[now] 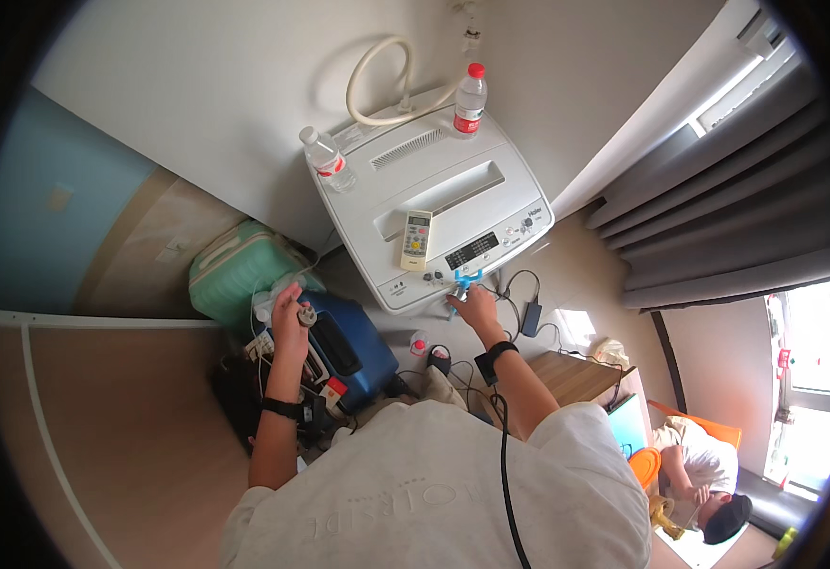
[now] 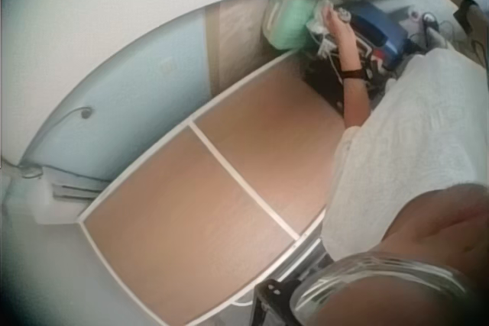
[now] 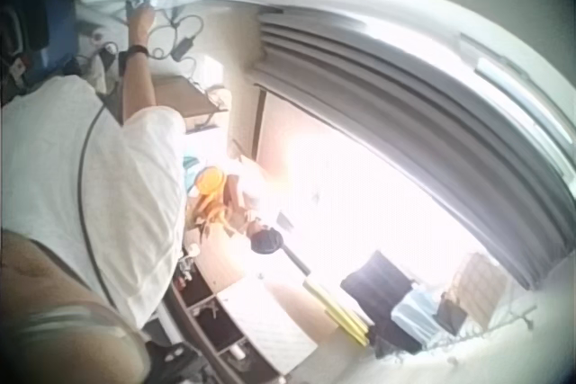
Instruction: The person picks up clothing items, places them inside the top-loading laundry machine, connects a blue hose to the faucet, and presses buttons on the control panel.
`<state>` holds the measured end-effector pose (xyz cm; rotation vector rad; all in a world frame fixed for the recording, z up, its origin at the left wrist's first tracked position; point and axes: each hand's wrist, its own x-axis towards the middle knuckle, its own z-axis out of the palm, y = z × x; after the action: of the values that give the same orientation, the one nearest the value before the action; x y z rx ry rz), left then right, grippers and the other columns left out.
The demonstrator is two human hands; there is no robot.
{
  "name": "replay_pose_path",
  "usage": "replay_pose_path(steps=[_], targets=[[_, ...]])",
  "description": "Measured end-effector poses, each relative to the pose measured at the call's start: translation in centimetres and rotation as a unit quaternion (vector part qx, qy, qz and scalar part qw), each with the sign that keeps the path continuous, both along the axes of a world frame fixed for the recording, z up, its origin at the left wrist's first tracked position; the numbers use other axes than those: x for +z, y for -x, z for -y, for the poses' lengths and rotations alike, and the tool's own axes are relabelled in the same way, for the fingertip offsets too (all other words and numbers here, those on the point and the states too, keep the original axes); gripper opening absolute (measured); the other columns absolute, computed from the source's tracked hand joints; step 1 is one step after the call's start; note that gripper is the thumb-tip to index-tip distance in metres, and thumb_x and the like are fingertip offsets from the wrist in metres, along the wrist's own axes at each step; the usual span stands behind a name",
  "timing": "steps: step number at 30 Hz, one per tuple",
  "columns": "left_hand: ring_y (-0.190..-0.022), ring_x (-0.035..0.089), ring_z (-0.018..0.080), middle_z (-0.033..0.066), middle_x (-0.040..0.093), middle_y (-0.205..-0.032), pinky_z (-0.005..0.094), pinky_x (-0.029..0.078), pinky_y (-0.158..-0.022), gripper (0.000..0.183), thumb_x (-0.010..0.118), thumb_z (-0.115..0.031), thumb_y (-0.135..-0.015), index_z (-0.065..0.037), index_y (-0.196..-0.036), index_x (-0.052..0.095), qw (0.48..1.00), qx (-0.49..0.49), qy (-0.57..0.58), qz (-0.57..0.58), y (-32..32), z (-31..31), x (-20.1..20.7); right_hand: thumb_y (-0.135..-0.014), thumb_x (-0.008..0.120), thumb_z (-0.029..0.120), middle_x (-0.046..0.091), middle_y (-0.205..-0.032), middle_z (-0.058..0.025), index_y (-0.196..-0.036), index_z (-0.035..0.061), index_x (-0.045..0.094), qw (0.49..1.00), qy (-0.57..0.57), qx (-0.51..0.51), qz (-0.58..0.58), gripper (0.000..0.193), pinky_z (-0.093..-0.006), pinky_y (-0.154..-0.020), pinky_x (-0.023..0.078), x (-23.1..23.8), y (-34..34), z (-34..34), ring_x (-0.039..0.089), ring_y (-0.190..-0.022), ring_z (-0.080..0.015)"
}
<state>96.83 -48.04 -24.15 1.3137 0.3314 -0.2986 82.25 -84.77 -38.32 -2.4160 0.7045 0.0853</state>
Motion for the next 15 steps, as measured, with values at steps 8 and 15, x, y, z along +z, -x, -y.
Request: replay_pose_path(steps=[8, 15], targets=[[-0.127, 0.052, 0.0235, 0.0175, 0.048, -0.144, 0.0339, 0.048, -0.1, 0.04, 0.048, 0.001, -0.098, 0.006, -0.138, 0.05, 1.0, 0.025, 0.009, -0.004, 0.4, 0.1, 0.9, -0.081, 0.072, 0.059, 0.072, -0.09, -0.0246, -0.101, -0.0014, 0.067, 0.999, 0.006, 0.031, -0.029, 0.064, -0.0499, -0.077, 0.057, 1.4, -0.1, 0.9, 0.07, -0.085, -0.0413], [-0.125, 0.058, 0.0309, 0.0179, 0.06, -0.127, 0.0432, 0.045, -0.115, 0.042, 0.044, 0.011, -0.089, 0.01, -0.129, 0.055, 0.956, -0.041, 0.288, -0.028, -1.0, -2.7, 2.0, -0.082, 0.072, 0.058, 0.072, -0.089, -0.0231, -0.098, -0.0003, 0.069, 0.997, 0.062, 0.043, -0.006, 0.06, -0.0506, -0.077, 0.056, 2.6, 0.1, 1.1, 0.07, -0.086, -0.041]])
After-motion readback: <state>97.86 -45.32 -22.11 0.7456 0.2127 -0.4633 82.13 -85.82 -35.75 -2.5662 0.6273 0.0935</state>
